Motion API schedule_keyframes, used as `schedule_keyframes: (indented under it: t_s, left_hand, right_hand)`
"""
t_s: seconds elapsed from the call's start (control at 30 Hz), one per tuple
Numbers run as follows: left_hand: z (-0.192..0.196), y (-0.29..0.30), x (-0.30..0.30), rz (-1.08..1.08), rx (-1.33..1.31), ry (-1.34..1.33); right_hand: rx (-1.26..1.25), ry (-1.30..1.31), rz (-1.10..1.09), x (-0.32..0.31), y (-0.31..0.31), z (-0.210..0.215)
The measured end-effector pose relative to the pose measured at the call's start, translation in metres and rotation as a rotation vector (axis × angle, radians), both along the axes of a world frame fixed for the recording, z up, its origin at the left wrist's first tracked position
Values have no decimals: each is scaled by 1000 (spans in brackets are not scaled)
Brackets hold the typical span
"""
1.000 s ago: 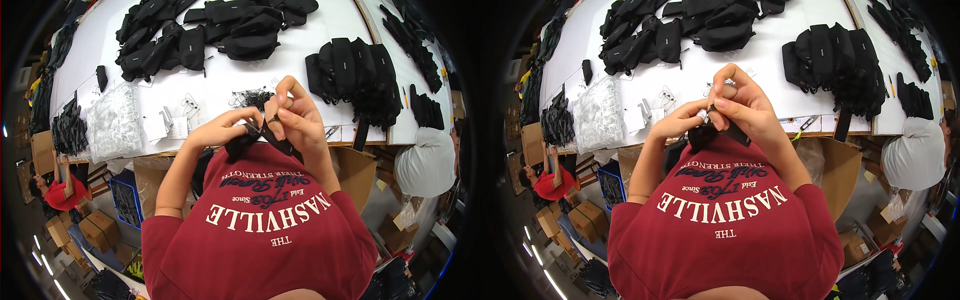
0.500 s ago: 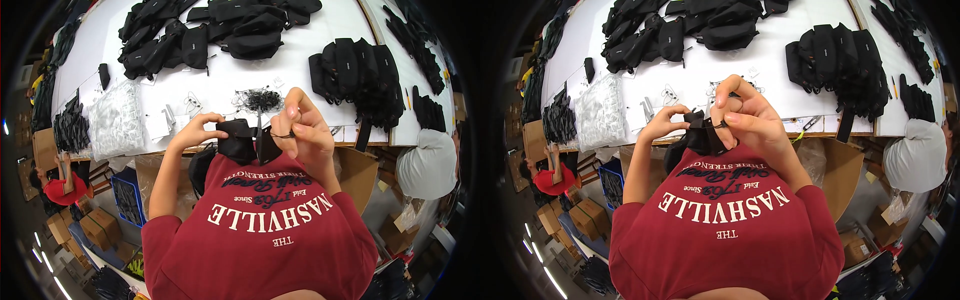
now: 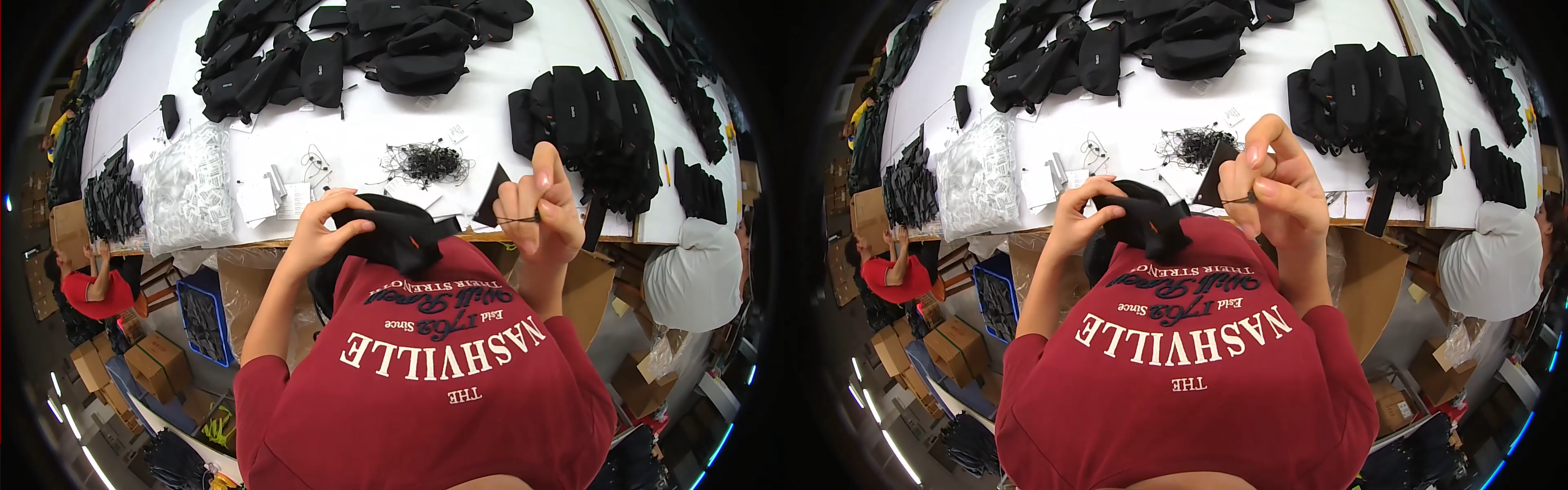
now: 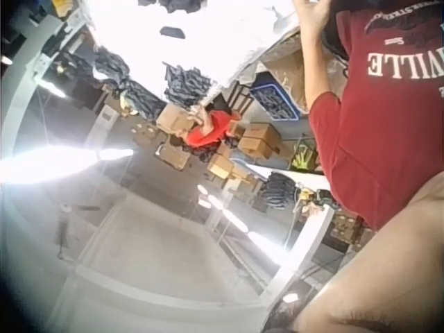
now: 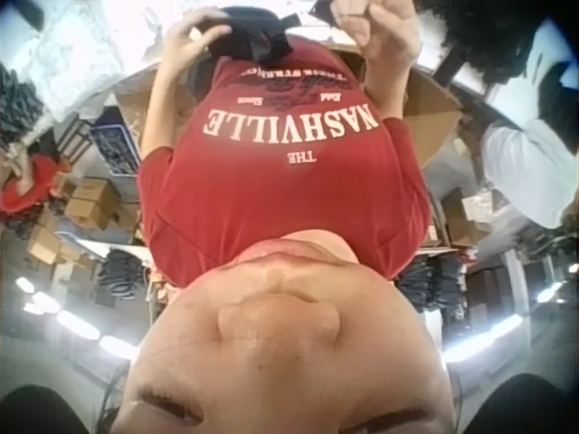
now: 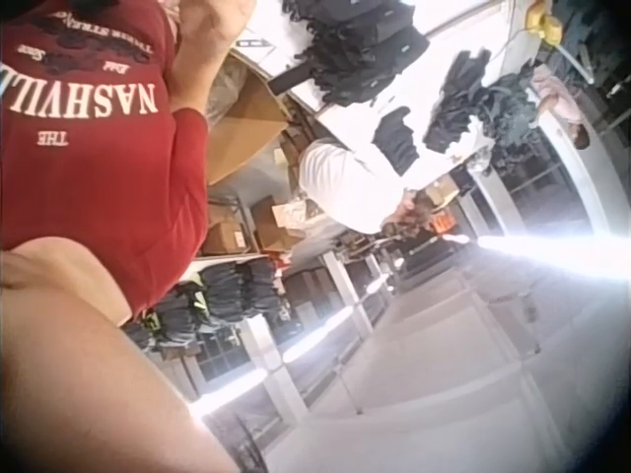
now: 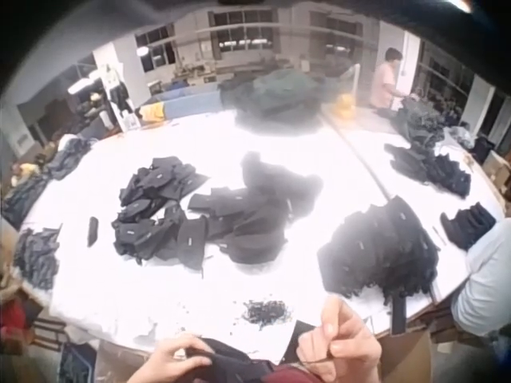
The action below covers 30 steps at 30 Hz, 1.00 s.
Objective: The recorder is attaching plastic tags and labels to black pouches at a production facility.
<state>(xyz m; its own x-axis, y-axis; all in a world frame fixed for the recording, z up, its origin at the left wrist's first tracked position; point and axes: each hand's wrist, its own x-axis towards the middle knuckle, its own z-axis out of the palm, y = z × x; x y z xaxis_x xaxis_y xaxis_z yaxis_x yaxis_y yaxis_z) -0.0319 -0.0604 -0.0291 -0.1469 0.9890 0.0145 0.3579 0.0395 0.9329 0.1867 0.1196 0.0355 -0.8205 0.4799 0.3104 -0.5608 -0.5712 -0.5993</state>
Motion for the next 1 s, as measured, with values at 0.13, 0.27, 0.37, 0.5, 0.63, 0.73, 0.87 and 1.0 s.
schedule_keyframes:
  t_s: [0.13, 0.27, 0.37, 0.5, 0.63, 0.73, 0.87, 1.0]
  left_hand:
    - [10, 5, 14, 126, -146, -160]
    - [8, 3, 13, 83, -233, -172]
    - [8, 3, 14, 51, -241, -96]
    - [5, 1, 11, 68, -259, -140]
    - [4, -4, 12, 118, -216, -109]
    - [12, -9, 9, 123, -194, -103]
    - [14, -28, -8, -114, -452, -560]
    - [4, -41, -15, -320, -474, -623]
  right_hand:
    - [25, -8, 1, 1, -1, -2]
    - [38, -9, 14, 3, -2, -3]
    - [21, -17, 9, 5, -2, -5]
    - [13, -33, -15, 5, -3, -6]
    - [79, -104, -30, 3, 1, -7]
    - [246, -239, -291, -4, 2, -30]
    - [590, -556, 373, -30, -12, -79]
    - [579, -750, 766, -20, -25, -127]
